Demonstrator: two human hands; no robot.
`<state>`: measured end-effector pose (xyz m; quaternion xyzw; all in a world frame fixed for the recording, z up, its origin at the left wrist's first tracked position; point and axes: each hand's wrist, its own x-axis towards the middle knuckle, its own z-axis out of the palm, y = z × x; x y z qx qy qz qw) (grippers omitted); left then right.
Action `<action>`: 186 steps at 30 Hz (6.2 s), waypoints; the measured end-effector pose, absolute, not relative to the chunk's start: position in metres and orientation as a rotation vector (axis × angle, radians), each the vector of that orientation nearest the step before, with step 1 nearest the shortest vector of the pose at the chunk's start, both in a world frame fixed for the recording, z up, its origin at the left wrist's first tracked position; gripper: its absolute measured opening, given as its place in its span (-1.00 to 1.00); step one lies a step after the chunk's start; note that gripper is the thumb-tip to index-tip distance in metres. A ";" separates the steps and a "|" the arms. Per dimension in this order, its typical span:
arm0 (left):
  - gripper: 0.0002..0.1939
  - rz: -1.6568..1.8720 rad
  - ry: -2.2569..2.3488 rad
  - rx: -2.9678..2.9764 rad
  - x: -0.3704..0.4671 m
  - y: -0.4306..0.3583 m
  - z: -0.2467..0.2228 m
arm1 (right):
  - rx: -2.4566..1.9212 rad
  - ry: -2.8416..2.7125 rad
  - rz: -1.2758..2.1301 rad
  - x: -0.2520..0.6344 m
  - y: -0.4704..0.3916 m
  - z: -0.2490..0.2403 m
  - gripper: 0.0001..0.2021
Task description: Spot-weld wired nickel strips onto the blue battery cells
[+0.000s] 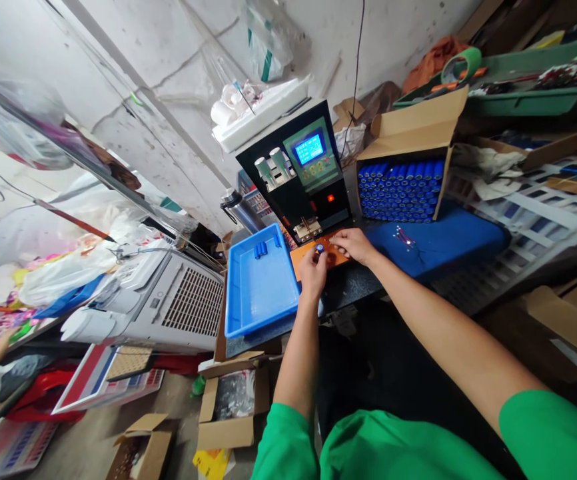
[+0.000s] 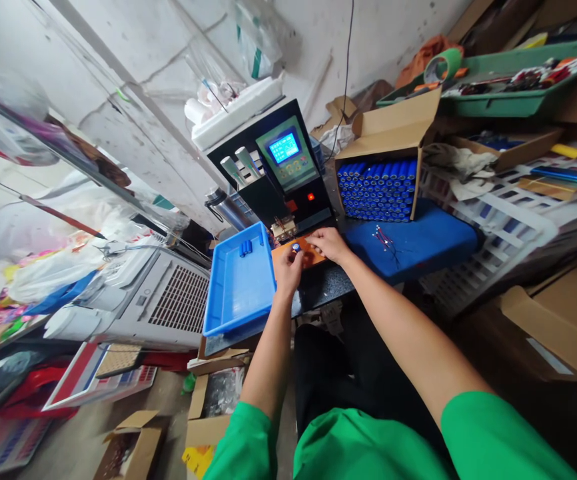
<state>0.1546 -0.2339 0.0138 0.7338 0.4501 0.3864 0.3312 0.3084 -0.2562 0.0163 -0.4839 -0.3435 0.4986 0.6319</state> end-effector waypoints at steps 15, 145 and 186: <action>-0.84 1.076 1.180 1.869 0.160 -0.227 0.011 | -1.108 -0.816 1.128 0.308 -0.253 0.013 -0.68; -0.72 0.989 1.271 2.441 0.153 -0.234 0.007 | -1.957 -1.273 -0.600 0.466 -0.225 0.053 -0.65; -0.71 0.935 1.243 2.375 0.166 -0.246 0.001 | -1.889 -0.817 0.494 0.485 -0.301 -0.043 -0.78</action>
